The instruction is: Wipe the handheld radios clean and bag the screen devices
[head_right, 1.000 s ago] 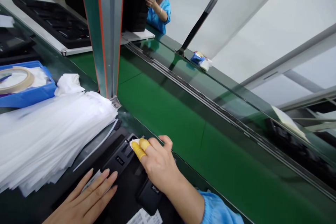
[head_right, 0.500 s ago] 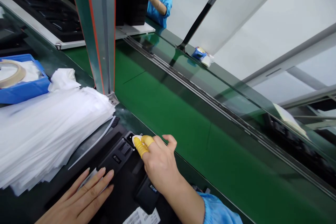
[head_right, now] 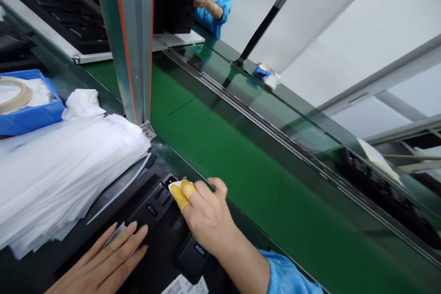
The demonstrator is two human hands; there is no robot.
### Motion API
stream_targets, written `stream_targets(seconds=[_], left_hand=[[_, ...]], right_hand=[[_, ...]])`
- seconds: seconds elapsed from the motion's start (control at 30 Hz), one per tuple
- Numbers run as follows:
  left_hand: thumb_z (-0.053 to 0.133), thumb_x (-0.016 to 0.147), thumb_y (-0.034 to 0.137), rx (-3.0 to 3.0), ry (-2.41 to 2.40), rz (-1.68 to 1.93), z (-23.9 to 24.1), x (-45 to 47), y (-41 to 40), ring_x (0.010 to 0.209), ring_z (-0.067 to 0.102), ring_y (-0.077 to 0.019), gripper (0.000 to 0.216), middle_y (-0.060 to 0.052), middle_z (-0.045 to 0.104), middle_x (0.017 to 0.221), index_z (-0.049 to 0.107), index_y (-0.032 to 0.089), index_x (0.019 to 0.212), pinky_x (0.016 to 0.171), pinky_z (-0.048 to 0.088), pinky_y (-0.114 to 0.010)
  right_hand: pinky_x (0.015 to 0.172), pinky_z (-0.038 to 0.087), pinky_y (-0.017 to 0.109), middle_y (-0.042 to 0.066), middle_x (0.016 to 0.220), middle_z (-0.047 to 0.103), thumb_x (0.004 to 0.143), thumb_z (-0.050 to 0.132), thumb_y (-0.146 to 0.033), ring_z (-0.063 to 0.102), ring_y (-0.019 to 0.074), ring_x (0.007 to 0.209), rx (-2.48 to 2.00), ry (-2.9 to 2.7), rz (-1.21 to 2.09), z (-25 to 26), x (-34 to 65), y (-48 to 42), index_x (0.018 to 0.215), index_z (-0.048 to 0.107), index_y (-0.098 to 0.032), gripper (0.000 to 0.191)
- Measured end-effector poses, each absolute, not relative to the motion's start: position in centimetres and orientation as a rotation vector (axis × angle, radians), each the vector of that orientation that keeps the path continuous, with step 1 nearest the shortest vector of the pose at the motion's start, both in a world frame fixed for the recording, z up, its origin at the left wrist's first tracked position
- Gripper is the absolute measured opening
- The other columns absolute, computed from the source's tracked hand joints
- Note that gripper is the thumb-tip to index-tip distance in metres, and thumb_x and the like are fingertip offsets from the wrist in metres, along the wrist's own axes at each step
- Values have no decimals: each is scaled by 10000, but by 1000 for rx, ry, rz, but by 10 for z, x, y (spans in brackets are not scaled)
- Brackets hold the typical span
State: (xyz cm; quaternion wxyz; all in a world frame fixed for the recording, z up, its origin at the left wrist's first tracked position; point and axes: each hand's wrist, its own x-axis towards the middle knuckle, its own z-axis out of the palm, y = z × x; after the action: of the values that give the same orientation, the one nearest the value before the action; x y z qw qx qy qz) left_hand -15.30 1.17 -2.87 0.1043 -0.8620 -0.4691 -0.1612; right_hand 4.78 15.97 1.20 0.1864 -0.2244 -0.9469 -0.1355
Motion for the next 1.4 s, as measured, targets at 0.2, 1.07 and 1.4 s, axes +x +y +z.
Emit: stream_targets(seconds=[0.2,1.07,1.4], left_hand=[[503,862,460,-2549,-1354,-532,-31,-155,12,1175,526,-200,405,-34,601,1270,638,210,1151,1129,198,-306],[504,863,401,-2622,-1397,-562,-40,-156,9,1229,487,-196,420,-23,534,1350,581,231,1239,1115,249,-293],[527,850,416,-2665,-1459,-578,-43,-156,6,1258,462,-205,475,-15,497,1386,527,247,1294,1114,267,-309]], right_hand=[[902,201,405,-21,896,668,893,495,-162,499,132,789,-632,-2694,-441,8,28,167,970,666,-250,208],[874,205,412,-11,892,650,884,421,-88,486,120,742,-852,-2655,-270,3,41,162,930,675,-258,309],[880,193,403,-9,814,674,896,409,-81,484,122,698,-767,-2622,-444,19,68,160,911,676,-229,306]])
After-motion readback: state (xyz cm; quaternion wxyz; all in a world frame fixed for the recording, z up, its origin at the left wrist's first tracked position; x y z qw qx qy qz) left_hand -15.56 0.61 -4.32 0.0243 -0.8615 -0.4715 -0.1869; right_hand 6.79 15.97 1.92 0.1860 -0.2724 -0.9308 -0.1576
